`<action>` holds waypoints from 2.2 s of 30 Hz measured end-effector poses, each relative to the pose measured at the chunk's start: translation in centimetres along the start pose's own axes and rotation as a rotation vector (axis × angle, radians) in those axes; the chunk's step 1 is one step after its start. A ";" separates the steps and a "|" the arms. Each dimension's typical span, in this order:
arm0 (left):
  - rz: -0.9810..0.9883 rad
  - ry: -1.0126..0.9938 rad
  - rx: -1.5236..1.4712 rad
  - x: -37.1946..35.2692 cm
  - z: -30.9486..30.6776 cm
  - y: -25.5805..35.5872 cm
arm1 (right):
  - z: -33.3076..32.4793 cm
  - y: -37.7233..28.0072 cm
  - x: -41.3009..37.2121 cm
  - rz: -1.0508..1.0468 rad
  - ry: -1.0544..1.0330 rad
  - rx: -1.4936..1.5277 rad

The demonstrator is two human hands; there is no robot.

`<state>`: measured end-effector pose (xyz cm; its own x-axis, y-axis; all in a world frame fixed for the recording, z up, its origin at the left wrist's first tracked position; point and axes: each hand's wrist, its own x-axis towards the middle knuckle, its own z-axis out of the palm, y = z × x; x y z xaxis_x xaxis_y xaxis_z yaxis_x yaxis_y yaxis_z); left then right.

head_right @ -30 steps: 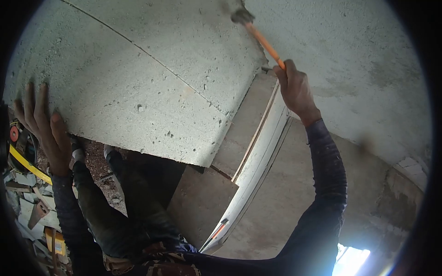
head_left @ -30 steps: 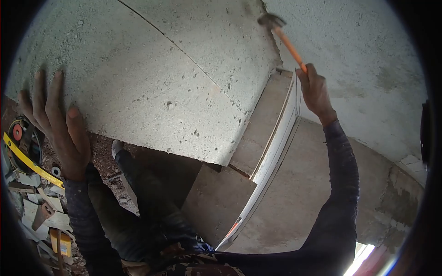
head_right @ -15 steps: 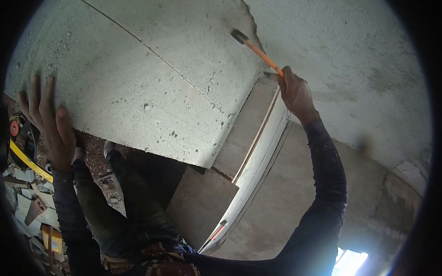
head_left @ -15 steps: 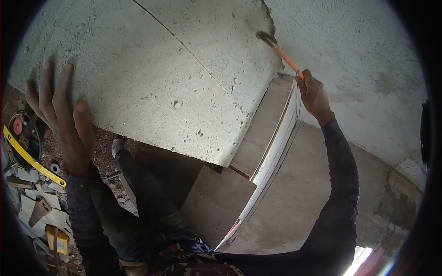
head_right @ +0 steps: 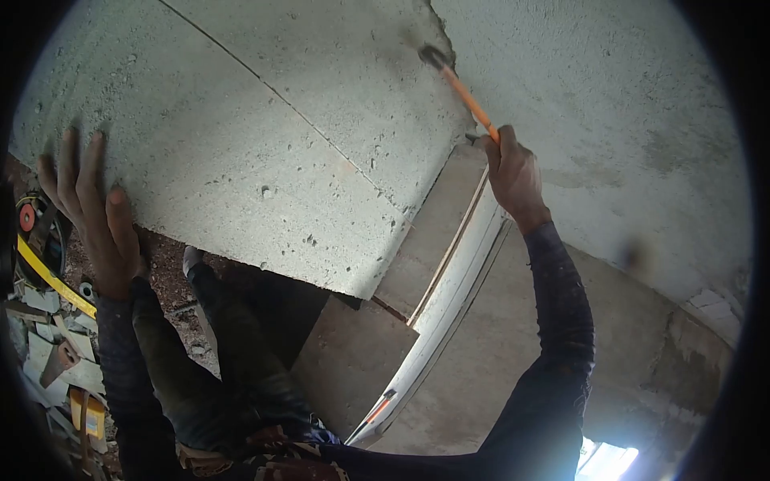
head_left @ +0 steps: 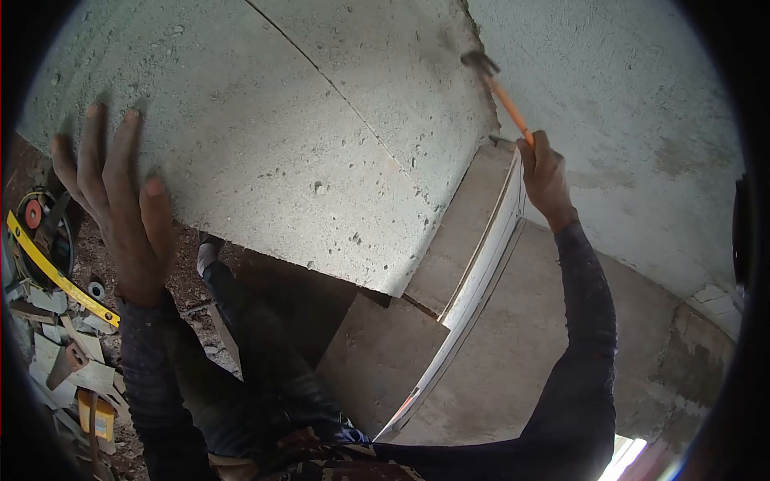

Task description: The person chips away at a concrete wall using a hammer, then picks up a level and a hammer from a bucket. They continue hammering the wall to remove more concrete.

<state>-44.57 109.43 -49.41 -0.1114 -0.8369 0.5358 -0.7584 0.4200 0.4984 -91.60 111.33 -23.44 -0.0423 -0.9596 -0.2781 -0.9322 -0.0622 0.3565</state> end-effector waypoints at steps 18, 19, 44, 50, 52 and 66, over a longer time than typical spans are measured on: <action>0.031 -0.012 0.067 -0.1 0.1 0.3 | -2.1 -4.8 3.8 -0.325 0.495 0.383; 0.033 0.003 0.061 0.1 0.1 0.2 | 1.0 -1.8 3.8 -0.450 0.526 0.449; 0.033 -0.007 0.033 0.7 -0.1 0.4 | 2.1 -3.5 -1.1 0.024 -0.092 0.103; 0.063 -0.033 0.028 0.6 -0.4 0.3 | 6.1 3.1 -1.2 -0.310 0.085 0.007; 0.013 -0.052 0.063 0.3 -0.4 0.6 | 8.6 9.6 -3.2 0.350 -0.203 -0.303; 0.051 -0.059 0.055 0.3 -0.4 0.2 | 8.1 6.8 -4.1 0.008 -0.048 -0.075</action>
<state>-44.47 109.36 -48.87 -0.1872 -0.8350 0.5175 -0.7846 0.4441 0.4327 -100.68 117.07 -27.04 -0.0682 -0.9459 -0.3171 -0.9022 -0.0772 0.4244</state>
